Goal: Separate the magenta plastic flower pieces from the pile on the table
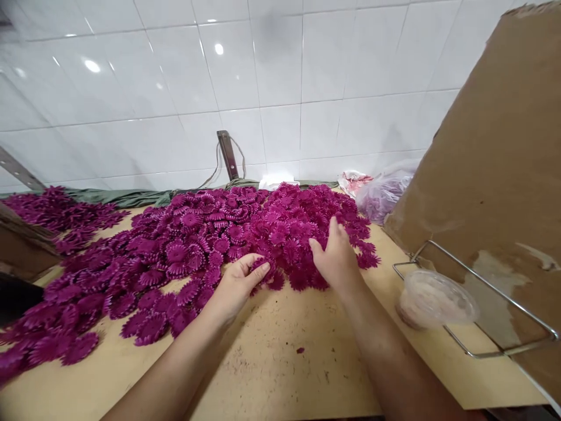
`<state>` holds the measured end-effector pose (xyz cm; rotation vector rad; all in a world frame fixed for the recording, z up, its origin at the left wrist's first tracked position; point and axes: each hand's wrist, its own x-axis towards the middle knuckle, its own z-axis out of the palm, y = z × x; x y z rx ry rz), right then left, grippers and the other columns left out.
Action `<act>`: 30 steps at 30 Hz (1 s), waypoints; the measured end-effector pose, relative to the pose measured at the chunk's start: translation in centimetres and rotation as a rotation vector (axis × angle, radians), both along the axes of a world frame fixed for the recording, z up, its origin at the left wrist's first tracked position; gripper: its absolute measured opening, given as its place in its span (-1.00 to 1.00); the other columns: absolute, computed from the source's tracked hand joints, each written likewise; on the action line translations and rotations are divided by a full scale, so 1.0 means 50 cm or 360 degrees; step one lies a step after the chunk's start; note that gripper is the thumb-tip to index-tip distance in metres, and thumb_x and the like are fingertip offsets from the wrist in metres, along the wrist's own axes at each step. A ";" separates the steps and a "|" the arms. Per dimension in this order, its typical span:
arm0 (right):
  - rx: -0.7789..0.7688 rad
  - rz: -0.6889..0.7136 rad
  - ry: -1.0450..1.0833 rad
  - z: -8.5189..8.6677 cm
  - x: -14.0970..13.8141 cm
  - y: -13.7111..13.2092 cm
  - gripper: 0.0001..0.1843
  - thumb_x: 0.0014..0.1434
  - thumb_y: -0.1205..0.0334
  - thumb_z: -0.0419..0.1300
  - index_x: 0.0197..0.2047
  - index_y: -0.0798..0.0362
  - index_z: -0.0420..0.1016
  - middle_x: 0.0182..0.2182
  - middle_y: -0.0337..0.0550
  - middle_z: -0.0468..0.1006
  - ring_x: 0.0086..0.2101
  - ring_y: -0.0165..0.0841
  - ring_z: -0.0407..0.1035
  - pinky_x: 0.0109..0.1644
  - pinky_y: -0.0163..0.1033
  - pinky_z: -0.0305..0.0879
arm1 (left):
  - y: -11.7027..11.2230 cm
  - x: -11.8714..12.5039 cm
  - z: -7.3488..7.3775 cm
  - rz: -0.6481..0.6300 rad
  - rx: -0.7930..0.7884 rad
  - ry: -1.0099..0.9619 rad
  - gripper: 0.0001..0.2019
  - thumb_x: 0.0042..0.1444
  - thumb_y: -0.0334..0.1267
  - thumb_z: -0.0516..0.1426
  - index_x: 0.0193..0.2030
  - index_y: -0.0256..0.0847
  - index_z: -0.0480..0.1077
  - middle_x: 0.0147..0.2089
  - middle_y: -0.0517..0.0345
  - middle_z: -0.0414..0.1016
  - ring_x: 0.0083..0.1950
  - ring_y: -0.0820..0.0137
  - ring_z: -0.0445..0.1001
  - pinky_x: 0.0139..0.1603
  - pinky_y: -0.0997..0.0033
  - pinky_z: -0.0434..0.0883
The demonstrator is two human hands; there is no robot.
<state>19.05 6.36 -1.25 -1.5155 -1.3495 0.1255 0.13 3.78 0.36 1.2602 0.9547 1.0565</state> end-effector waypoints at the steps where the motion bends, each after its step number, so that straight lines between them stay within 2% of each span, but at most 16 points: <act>1: -0.0059 0.0029 -0.0018 0.007 -0.025 -0.022 -0.59 0.02 0.18 0.17 -0.04 0.10 0.41 -0.10 0.12 0.48 -0.22 -0.14 0.44 -0.17 0.01 0.37 | -0.004 -0.004 0.001 0.0018 0.0018 0.0023 -0.82 -0.09 -0.20 0.20 -0.52 -0.25 0.33 -0.62 0.34 0.25 -0.57 0.55 0.20 -0.49 0.51 0.18; 3: -0.0124 0.0400 0.0033 0.023 -0.076 -0.067 -0.71 0.14 0.14 0.07 -0.13 0.06 0.48 -0.20 -0.01 0.56 -0.24 -0.22 0.46 -0.18 -0.07 0.40 | -0.014 -0.013 0.001 0.0040 0.0048 0.0063 -0.79 -0.08 -0.18 0.20 -0.56 -0.24 0.30 -0.64 0.34 0.24 -0.58 0.56 0.19 -0.51 0.52 0.17; 5: -0.0175 0.0671 0.0097 0.033 -0.121 -0.101 -0.75 0.15 0.14 0.07 -0.20 0.05 0.50 -0.32 -0.08 0.59 -0.32 -0.29 0.47 -0.24 -0.15 0.42 | -0.023 -0.021 -0.002 0.0066 0.0049 0.0085 -0.74 -0.09 -0.14 0.20 -0.58 -0.23 0.26 -0.64 0.35 0.23 -0.59 0.57 0.17 -0.54 0.53 0.15; 8: -0.0286 0.0900 0.0237 0.031 -0.163 -0.121 -0.79 0.07 0.20 0.17 -0.21 0.04 0.48 -0.36 -0.12 0.59 -0.37 -0.32 0.48 -0.28 -0.20 0.42 | -0.030 -0.028 -0.011 0.0152 0.0037 0.0116 -0.65 -0.11 -0.01 0.19 -0.62 -0.22 0.20 -0.68 0.38 0.15 -0.63 0.59 0.10 -0.59 0.54 0.10; 12: -0.0431 0.1115 0.0511 0.018 -0.177 -0.118 -0.78 0.05 0.27 0.17 -0.18 0.05 0.45 -0.35 -0.16 0.59 -0.38 -0.36 0.49 -0.29 -0.25 0.43 | -0.033 -0.033 -0.021 0.0177 0.0014 0.0176 -0.56 -0.14 0.14 0.15 -0.62 -0.21 0.18 -0.71 0.38 0.11 -0.65 0.58 0.08 -0.61 0.53 0.07; 15: -0.0354 0.1103 0.0349 0.021 -0.169 -0.119 -0.69 0.02 0.38 0.17 -0.12 0.01 0.46 -0.27 -0.16 0.58 -0.30 -0.34 0.48 -0.24 -0.24 0.41 | -0.045 -0.040 -0.015 0.0145 0.0027 0.0219 -0.51 -0.02 0.21 0.01 -0.62 -0.21 0.22 -0.69 0.30 0.19 -0.62 0.53 0.14 -0.56 0.49 0.14; 17: -0.0282 0.1071 0.0174 0.025 -0.162 -0.120 -0.70 0.04 0.41 0.15 -0.14 -0.01 0.50 -0.25 -0.17 0.59 -0.28 -0.33 0.47 -0.21 -0.23 0.40 | -0.059 -0.048 -0.006 0.0081 0.0077 0.0262 -0.50 0.05 0.19 -0.05 -0.58 -0.23 0.28 -0.61 0.21 0.30 -0.55 0.49 0.21 -0.49 0.46 0.19; 20: -0.0143 0.0904 -0.0093 0.023 -0.158 -0.117 -0.77 0.12 0.35 0.07 -0.26 0.00 0.56 -0.35 -0.17 0.62 -0.35 -0.33 0.48 -0.24 -0.23 0.38 | -0.080 -0.060 0.000 0.0025 0.0142 0.0359 -0.63 0.01 0.08 0.08 -0.51 -0.23 0.32 -0.50 0.18 0.36 -0.44 0.44 0.27 -0.40 0.46 0.22; 25: 0.0034 0.0634 -0.0487 0.017 -0.177 -0.108 -0.70 0.18 0.30 -0.02 -0.41 0.03 0.54 -0.48 -0.13 0.59 -0.47 -0.34 0.45 -0.37 -0.30 0.31 | -0.094 -0.064 -0.015 0.0165 0.0209 0.0434 -0.69 0.09 -0.07 0.02 -0.56 -0.21 0.26 -0.54 0.20 0.28 -0.44 0.43 0.23 -0.36 0.45 0.20; 28: 0.0062 0.0479 -0.0592 0.029 -0.184 -0.096 -0.66 0.17 0.30 -0.03 -0.52 0.05 0.48 -0.58 -0.14 0.54 -0.55 -0.37 0.39 -0.46 -0.32 0.21 | -0.099 -0.052 -0.019 0.0276 0.0197 0.0382 -0.70 0.10 -0.09 0.01 -0.56 -0.20 0.21 -0.55 0.24 0.20 -0.46 0.45 0.18 -0.40 0.47 0.18; 30: 0.0036 0.0343 -0.0611 0.040 -0.174 -0.079 -0.66 0.15 0.31 -0.03 -0.58 0.07 0.43 -0.65 -0.16 0.48 -0.61 -0.39 0.32 -0.52 -0.32 0.13 | -0.109 -0.043 -0.016 0.0282 0.0170 0.0331 -0.71 0.10 -0.10 0.01 -0.56 -0.19 0.19 -0.55 0.26 0.18 -0.47 0.46 0.17 -0.40 0.49 0.18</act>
